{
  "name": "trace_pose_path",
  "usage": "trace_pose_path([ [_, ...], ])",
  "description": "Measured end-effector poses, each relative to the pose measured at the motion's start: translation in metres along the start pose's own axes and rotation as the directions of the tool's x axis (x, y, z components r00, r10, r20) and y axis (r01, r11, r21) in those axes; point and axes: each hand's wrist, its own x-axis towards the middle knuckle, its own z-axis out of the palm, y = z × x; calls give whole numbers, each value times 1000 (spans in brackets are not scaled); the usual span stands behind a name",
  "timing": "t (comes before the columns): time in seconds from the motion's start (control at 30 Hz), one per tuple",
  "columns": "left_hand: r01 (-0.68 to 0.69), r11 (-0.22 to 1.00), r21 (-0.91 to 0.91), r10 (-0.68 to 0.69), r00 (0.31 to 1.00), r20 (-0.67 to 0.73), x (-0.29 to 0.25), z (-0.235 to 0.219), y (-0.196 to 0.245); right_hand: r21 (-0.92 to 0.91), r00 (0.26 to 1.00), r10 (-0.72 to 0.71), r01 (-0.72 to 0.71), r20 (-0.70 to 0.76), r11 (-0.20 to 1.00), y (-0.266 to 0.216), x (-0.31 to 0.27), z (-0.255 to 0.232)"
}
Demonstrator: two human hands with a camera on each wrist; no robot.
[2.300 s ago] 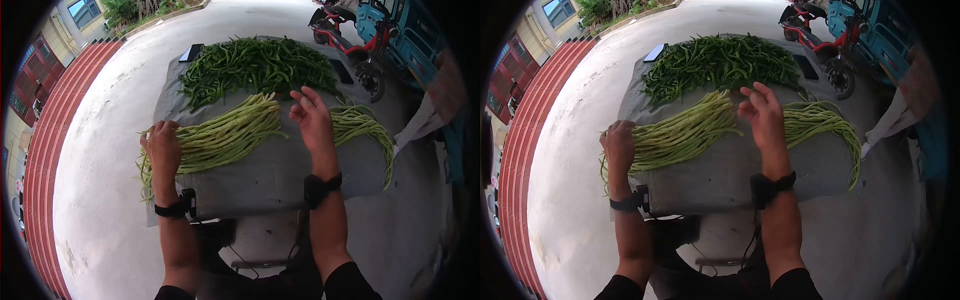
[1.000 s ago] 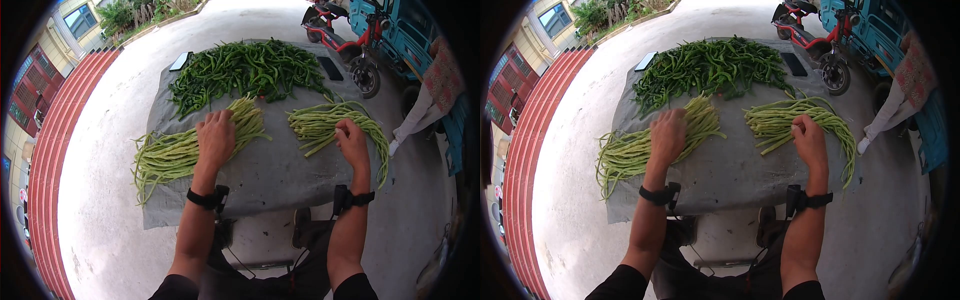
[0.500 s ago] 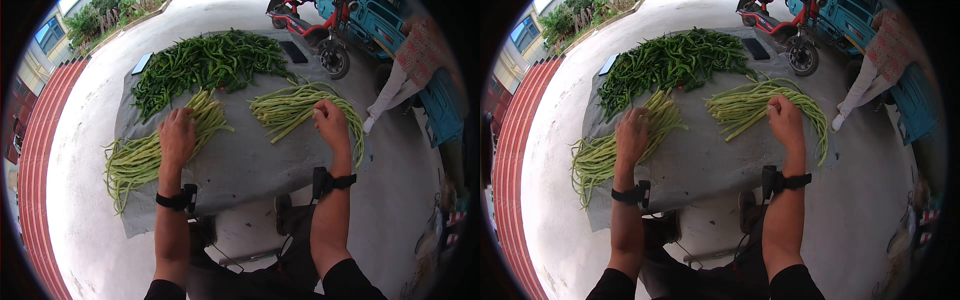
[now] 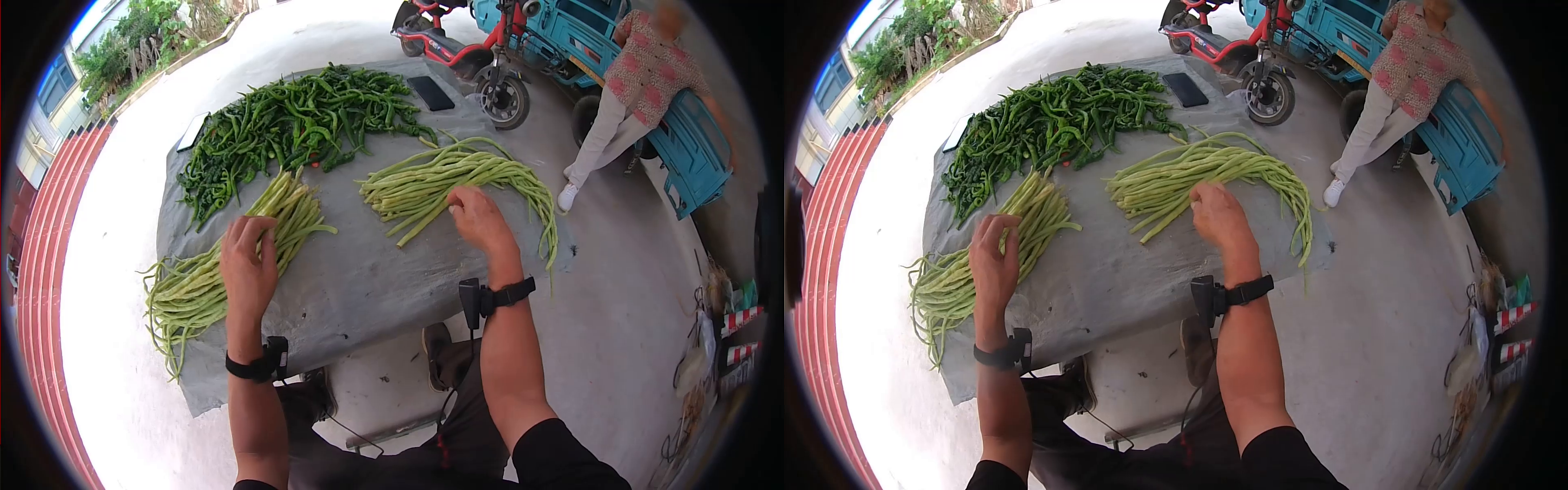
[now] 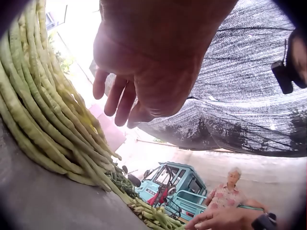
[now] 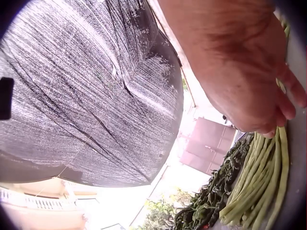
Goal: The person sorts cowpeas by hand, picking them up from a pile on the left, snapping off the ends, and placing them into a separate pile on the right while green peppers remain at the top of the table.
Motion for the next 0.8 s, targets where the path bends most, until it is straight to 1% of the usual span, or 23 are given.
trace_pose_path([
  [0.07,11,1000,-6,-11,1000,17,-3,1,-1,-14,1000,1,-1,10,1000,-8,0,4],
  [0.17,4,999,-36,-3,1000,27,-6,0,1,-6,995,-48,48,-90,999,-12,0,10],
  [0.27,19,996,-87,-17,999,34,-8,-1,3,-40,995,-85,83,-51,996,-18,0,10],
  [0.37,26,993,-117,-21,999,45,-10,-3,7,-27,997,-71,72,21,997,-20,0,19],
  [0.47,52,986,-158,-39,996,84,-12,-3,7,-30,994,-104,104,-19,994,-20,2,30],
  [0.57,57,982,-180,-41,995,93,-14,-4,7,-87,990,-111,103,-83,991,-16,6,43],
  [0.67,48,976,-212,-30,996,85,-15,-3,7,-92,987,-110,99,-116,991,-18,9,47],
  [0.8,48,985,-164,-27,992,126,-15,-7,4,-115,982,-120,104,-143,988,-19,11,48],
])
